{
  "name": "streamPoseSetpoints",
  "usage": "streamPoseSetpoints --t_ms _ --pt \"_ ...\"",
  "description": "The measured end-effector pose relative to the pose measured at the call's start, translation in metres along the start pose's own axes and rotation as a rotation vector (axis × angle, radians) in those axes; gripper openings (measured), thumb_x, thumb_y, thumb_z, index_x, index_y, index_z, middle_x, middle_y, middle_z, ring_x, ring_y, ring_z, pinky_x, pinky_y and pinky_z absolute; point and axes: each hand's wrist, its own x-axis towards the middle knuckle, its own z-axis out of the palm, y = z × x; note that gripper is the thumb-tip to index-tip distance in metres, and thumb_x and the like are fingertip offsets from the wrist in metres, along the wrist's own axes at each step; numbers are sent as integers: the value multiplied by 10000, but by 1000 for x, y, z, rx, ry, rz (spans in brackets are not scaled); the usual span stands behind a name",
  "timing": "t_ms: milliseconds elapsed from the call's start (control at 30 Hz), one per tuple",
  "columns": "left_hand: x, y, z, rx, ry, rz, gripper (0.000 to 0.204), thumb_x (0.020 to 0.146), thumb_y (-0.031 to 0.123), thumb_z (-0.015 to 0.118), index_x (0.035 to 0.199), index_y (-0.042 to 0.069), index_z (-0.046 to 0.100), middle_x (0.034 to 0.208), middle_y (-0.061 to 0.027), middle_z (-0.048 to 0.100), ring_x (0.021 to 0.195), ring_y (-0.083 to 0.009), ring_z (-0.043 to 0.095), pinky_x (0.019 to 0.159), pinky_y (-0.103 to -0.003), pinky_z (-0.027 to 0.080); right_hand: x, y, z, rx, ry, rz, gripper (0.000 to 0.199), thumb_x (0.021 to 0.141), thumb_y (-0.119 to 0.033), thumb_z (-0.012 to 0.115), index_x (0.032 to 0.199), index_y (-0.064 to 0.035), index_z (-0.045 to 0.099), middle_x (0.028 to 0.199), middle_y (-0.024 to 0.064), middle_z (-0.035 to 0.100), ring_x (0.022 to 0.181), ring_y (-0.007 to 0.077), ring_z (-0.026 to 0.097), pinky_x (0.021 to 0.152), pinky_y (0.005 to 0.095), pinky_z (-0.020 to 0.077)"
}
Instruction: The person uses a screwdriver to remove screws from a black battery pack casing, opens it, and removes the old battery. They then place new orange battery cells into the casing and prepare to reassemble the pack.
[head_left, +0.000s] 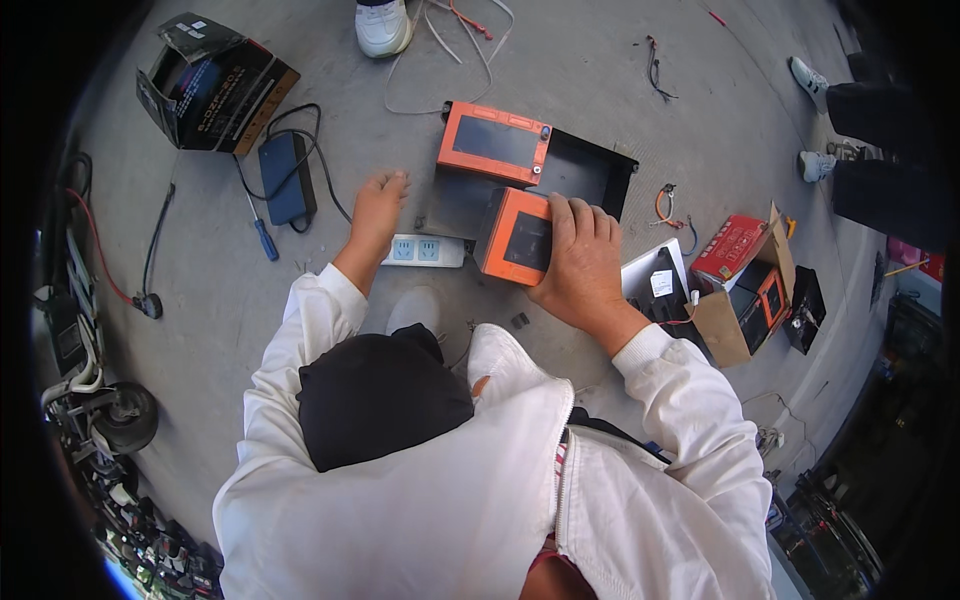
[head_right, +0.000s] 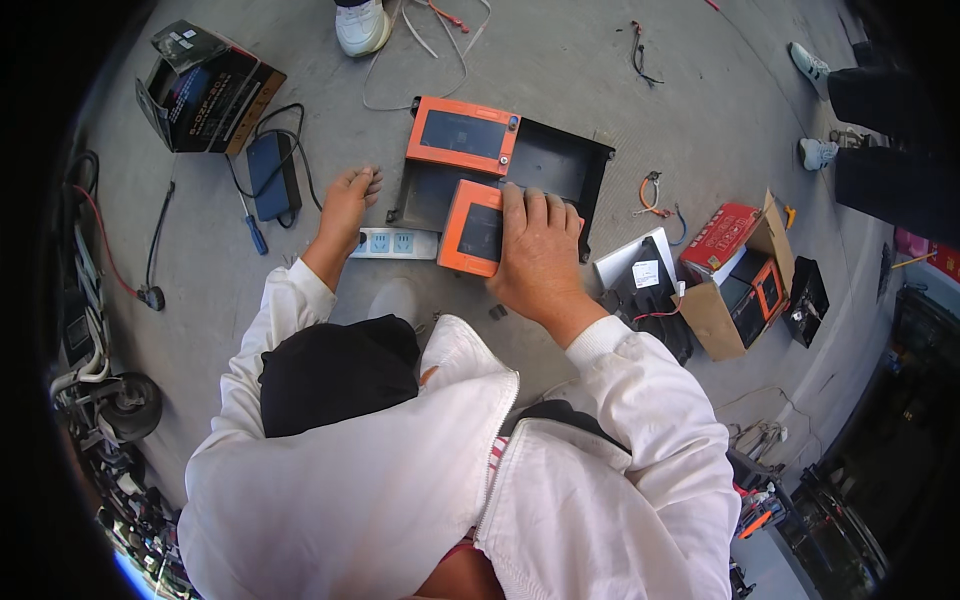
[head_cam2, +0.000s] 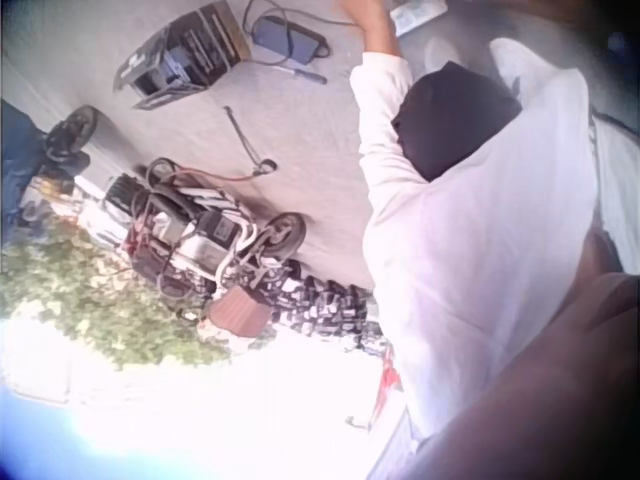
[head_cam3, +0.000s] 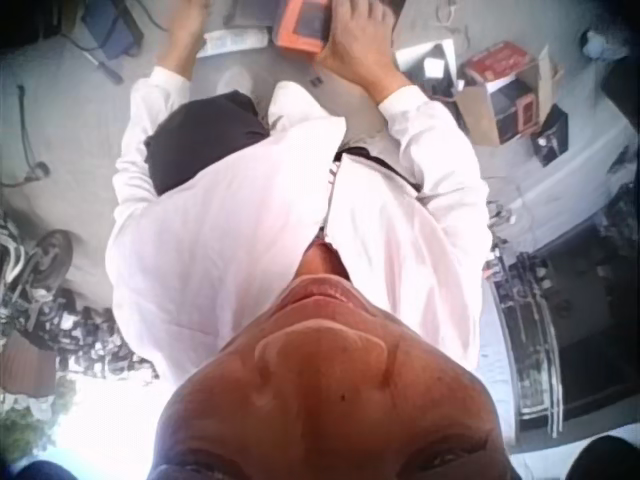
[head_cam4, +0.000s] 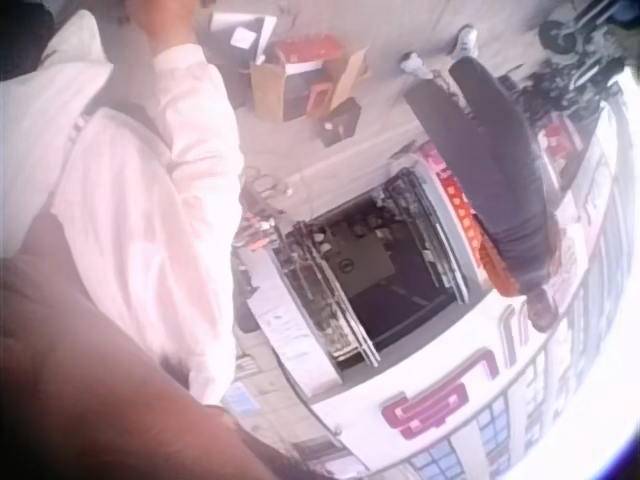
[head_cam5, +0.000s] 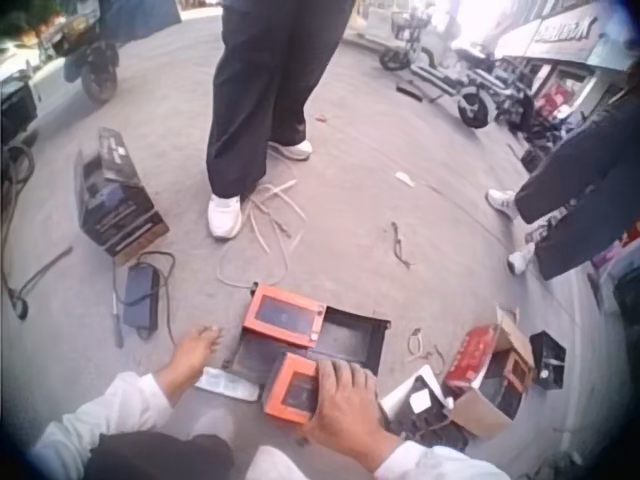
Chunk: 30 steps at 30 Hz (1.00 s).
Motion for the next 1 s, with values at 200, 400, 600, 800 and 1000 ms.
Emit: streamPoseSetpoints --t_ms 200,400,600,800,1000 --pt "8 -5 2 28 -164 -98 582 1084 428 413 1432 -28 514 1450 -229 545 1370 -340 502 1152 -450 356 40 -19 24 -64 -2 -54 951 606 -151 834 1432 7 391 1255 195 500 1166 382 482 1049 498 349" --pt "7 -3 7 -80 -291 -243 662 1094 485 349 1519 -20 398 1574 -281 388 1482 -440 341 1200 -510 280 42 -30 37 -82 -10 -41 954 597 -158 843 1427 8 403 1261 194 497 1190 383 478 1072 504 341" --pt "6 -1 10 -53 -352 -242 718 1089 540 332 1537 -21 359 1600 -270 349 1502 -449 293 1199 -547 259 44 -39 60 -36 -30 -11 949 602 -154 843 1429 13 408 1270 200 497 1222 385 471 1100 518 327" --pt "3 8 5 -55 -360 -272 688 1096 526 321 1504 -20 415 1557 -243 422 1462 -407 380 1176 -515 320 59 -39 81 0 -43 -1 928 625 -146 828 1435 23 407 1302 210 495 1239 383 466 1113 518 317" --pt "10 0 -3 -18 -354 -218 624 1107 475 336 1476 -12 463 1480 -202 517 1371 -321 506 1114 -453 421 61 -38 94 36 -24 -40 969 647 -208 847 1472 4 386 1382 214 448 1310 388 420 1158 520 277"
